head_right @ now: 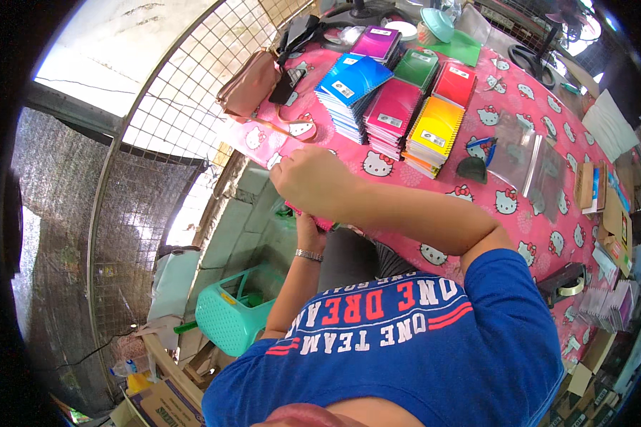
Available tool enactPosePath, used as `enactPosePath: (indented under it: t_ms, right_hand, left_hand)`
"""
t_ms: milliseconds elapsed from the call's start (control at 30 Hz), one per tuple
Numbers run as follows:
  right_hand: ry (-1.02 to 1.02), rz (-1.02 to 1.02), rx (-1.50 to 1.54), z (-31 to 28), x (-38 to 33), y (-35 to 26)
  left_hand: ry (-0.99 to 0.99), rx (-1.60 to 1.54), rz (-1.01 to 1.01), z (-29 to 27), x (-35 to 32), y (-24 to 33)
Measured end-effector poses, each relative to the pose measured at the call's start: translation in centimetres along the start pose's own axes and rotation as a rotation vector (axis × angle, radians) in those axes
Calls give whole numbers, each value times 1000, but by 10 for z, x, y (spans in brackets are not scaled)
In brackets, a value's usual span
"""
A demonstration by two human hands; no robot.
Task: The person places small notebooks into plastic sleeves by hand and seals them with tape, then stacks the packaged notebooks by color.
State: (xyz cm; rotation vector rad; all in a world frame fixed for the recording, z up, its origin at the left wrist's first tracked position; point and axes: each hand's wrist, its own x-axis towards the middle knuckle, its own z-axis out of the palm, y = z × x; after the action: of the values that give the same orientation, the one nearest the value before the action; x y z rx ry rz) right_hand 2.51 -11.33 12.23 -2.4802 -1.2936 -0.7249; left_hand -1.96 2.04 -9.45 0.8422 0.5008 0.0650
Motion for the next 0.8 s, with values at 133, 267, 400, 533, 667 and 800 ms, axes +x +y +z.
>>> enactPosePath:
  t_ms: [133, 267, 400, 533, 667, 800]
  right_hand:
    - [-13, 135, 81, -30, 0, 28]
    - [-261, 341, 44, -1, -35, 33]
    - [-425, 114, 115, 17, -50, 1]
    - [-180, 344, 63, 20, -29, 53]
    - [132, 354, -389, 50, -51, 147]
    - [31, 230, -369, 35, -67, 143]
  left_hand:
    - [-137, -25, -57, -3, -1, -13]
    - [-183, -110, -174, 44, -28, 5]
    - [-484, -366, -226, 31, -30, 15]
    - [-249, -138, -164, 46, -33, 17]
    - [-294, -16, -224, 60, -36, 18]
    - [-292, -38, -267, 70, -49, 23]
